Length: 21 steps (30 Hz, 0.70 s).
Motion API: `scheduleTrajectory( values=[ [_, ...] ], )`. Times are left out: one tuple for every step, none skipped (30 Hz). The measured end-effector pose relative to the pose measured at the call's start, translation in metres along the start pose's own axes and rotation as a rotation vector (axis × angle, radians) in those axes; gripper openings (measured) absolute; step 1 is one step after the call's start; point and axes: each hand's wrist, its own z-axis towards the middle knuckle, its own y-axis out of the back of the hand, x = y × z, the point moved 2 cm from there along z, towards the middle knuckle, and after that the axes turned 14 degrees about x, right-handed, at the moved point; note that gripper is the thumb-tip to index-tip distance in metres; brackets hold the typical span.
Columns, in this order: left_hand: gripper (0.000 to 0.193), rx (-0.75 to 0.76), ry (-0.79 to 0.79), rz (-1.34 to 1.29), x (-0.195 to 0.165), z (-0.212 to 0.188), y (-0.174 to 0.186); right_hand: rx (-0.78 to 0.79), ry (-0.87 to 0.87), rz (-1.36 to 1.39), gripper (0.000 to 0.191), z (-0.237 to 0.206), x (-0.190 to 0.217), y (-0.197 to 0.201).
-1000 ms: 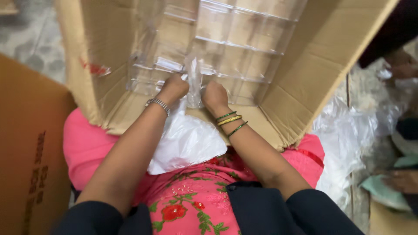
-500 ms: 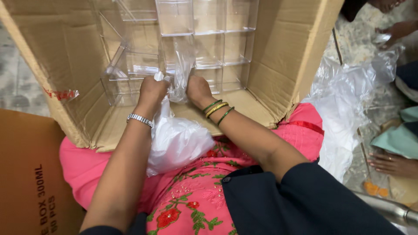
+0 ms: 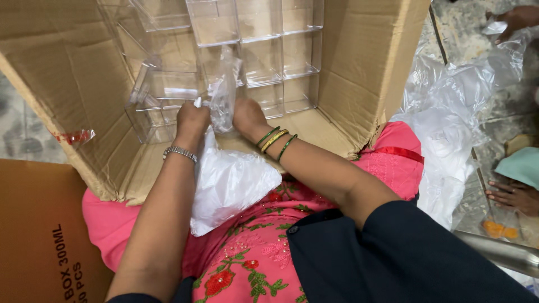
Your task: The person sits on the floor and packs clear plastic square boxes into plastic bags one at a time, then places the bagged boxes into a large cardboard carton in front of them. They repeatedly take a box, insert it into a bag, and set the bagged box into the carton.
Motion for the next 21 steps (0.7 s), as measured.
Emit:
scheduleTrajectory(
  values=[
    [0.031,-0.001,0.019,-0.002,0.001,0.000,0.003,0.033,0.008,0.059,0.019,0.000,0.002,-0.002],
    [0.031,-0.011,0.007,-0.036,0.002,-0.001,0.005,0.019,0.020,0.058,0.019,-0.001,0.005,-0.004],
    [0.031,-0.022,-0.007,-0.070,0.003,-0.001,0.008,0.004,0.035,0.056,0.020,0.000,0.007,-0.005],
    [0.032,-0.035,-0.019,-0.103,0.004,-0.001,0.010,-0.011,0.050,0.056,0.022,0.001,0.008,-0.006],
    [0.031,-0.039,-0.025,-0.095,0.005,0.000,0.011,-0.004,0.005,0.052,0.021,0.003,0.007,-0.008],
    [0.029,-0.043,-0.030,-0.087,0.005,0.000,0.011,0.003,-0.039,0.047,0.021,0.005,0.006,-0.009],
    [0.028,-0.048,-0.035,-0.081,0.005,0.001,0.011,0.011,-0.083,0.041,0.021,0.007,0.003,-0.010],
    [0.028,-0.052,-0.041,-0.084,0.005,0.002,0.010,0.005,-0.103,0.199,0.022,0.009,0.000,-0.010],
    [0.028,-0.055,-0.049,-0.086,0.005,0.002,0.009,-0.004,-0.122,0.358,0.024,0.011,-0.004,-0.009],
    [0.028,-0.057,-0.060,-0.088,0.004,0.002,0.008,-0.014,-0.140,0.516,0.027,0.012,-0.008,-0.008],
    [0.028,-0.052,-0.055,-0.082,0.003,0.002,0.008,-0.022,-0.121,0.525,0.023,0.013,-0.009,-0.005],
    [0.028,-0.047,-0.049,-0.077,0.002,0.001,0.008,-0.027,-0.103,0.533,0.021,0.013,-0.009,-0.001],
    [0.028,-0.041,-0.040,-0.073,0.002,-0.001,0.008,-0.030,-0.086,0.541,0.021,0.013,-0.009,0.003],
    [0.028,-0.049,-0.042,-0.105,0.003,-0.003,0.010,-0.057,-0.053,0.447,0.020,0.013,-0.009,0.007],
    [0.028,-0.058,-0.046,-0.137,0.003,-0.005,0.011,-0.084,-0.018,0.352,0.020,0.012,-0.005,0.013],
    [0.028,-0.067,-0.055,-0.168,0.003,-0.007,0.013,-0.114,0.019,0.256,0.022,0.010,0.000,0.020],
    [0.030,-0.132,-0.079,-0.167,0.004,-0.009,0.017,-0.121,-0.024,0.238,0.019,0.007,0.005,0.027],
    [0.031,-0.198,-0.104,-0.166,0.003,-0.011,0.020,-0.130,-0.066,0.221,0.016,0.004,0.010,0.034],
    [0.033,-0.262,-0.131,-0.166,0.003,-0.013,0.022,-0.140,-0.109,0.203,0.014,-0.001,0.016,0.042],
    [0.031,-0.302,-0.151,-0.171,0.002,-0.014,0.024,-0.185,-0.069,0.198,0.013,-0.007,0.023,0.051],
    [0.029,-0.339,-0.170,-0.175,0.000,-0.015,0.026,-0.230,-0.031,0.195,0.013,-0.014,0.030,0.060]
  ],
)
